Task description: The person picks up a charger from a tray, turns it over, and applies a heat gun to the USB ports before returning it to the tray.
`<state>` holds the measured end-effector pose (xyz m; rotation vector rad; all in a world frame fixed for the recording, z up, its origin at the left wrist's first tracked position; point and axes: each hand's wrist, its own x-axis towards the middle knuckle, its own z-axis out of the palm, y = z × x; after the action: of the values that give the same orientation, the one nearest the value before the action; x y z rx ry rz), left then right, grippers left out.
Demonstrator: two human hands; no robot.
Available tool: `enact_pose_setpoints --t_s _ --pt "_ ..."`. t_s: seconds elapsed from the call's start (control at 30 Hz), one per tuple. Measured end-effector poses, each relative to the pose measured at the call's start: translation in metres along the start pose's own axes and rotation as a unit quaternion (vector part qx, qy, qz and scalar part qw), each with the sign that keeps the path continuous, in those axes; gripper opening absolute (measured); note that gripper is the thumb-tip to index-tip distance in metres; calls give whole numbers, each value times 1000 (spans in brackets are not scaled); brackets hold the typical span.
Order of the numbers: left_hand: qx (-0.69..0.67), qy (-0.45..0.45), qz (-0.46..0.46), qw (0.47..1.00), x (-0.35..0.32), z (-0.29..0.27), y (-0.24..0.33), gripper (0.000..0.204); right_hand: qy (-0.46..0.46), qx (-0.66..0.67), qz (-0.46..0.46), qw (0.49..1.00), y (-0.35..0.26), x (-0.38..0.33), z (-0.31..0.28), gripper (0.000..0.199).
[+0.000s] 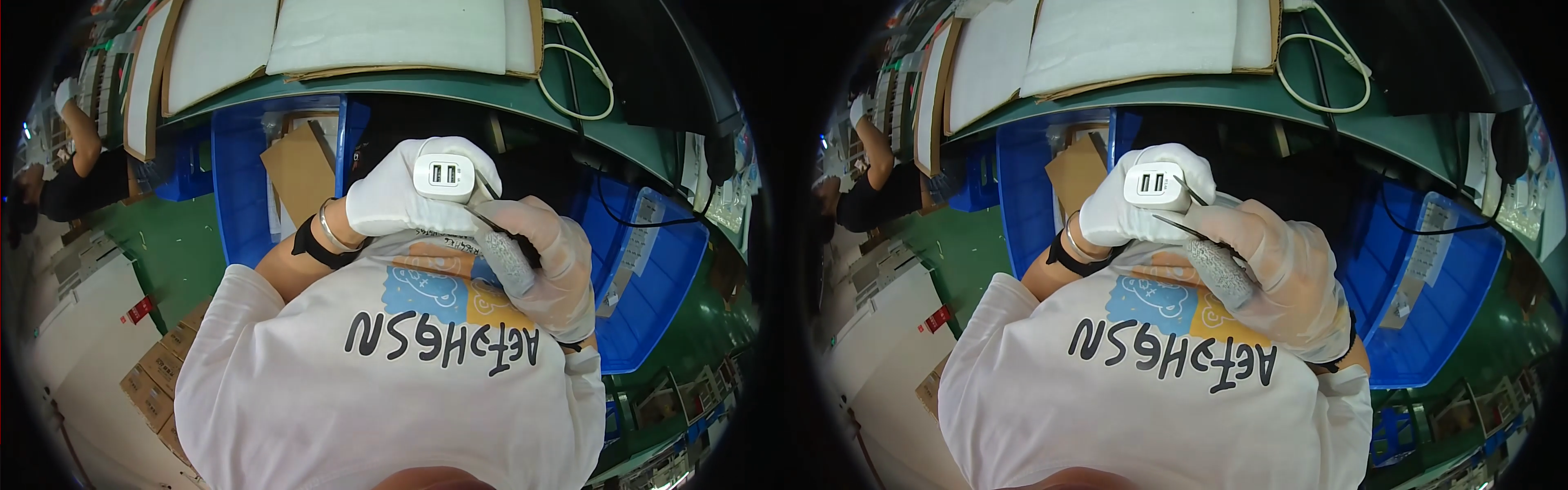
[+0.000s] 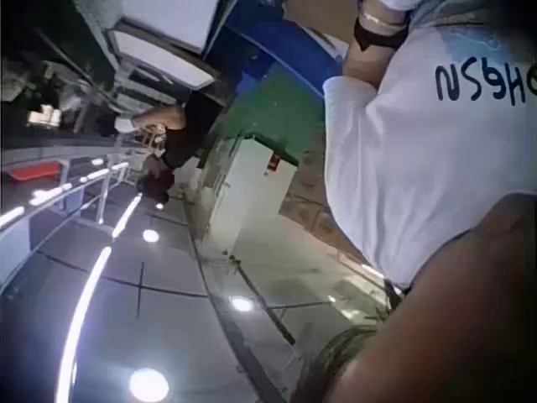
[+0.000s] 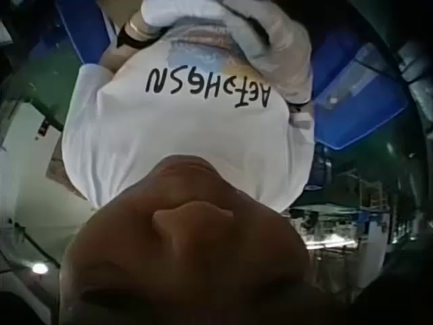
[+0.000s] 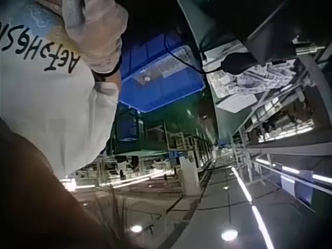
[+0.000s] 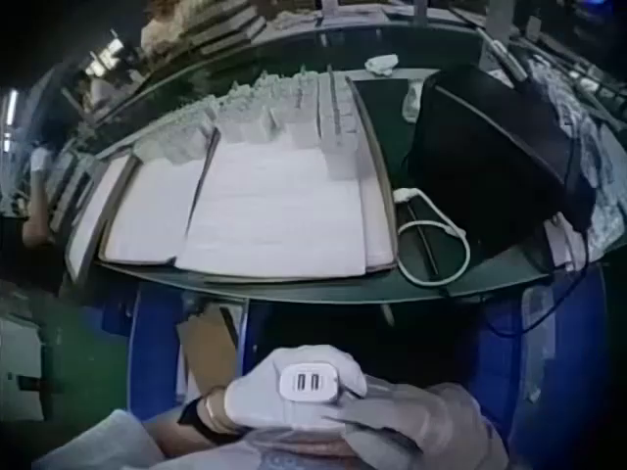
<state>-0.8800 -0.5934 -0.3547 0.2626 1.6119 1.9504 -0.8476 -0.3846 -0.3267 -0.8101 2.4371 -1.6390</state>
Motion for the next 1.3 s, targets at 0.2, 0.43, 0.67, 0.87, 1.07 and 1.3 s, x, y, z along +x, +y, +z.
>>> enact_pose_setpoints --t_s 0.2,0.43,0.67,0.87,1.07,1.3 --pt "-13 0 -5 1000 -2 1 -6 40 -13 -43 -20 999 1 -1 2 46" --pt "23 13 -16 1000 -5 2 -11 35 -53 -139 -24 989 -2 0 -4 51" --pt "200 140 33 969 -3 11 -8 35 -45 -63 53 996 9 -7 0 40" --pt "362 178 199 893 6 10 -13 35 77 -28 60 995 22 -12 8 32" --pt "261 191 -47 945 -2 19 -11 36 105 -34 85 990 26 -13 15 34" --pt "262 207 43 942 0 17 -27 31 32 -58 166 984 15 -12 8 38"
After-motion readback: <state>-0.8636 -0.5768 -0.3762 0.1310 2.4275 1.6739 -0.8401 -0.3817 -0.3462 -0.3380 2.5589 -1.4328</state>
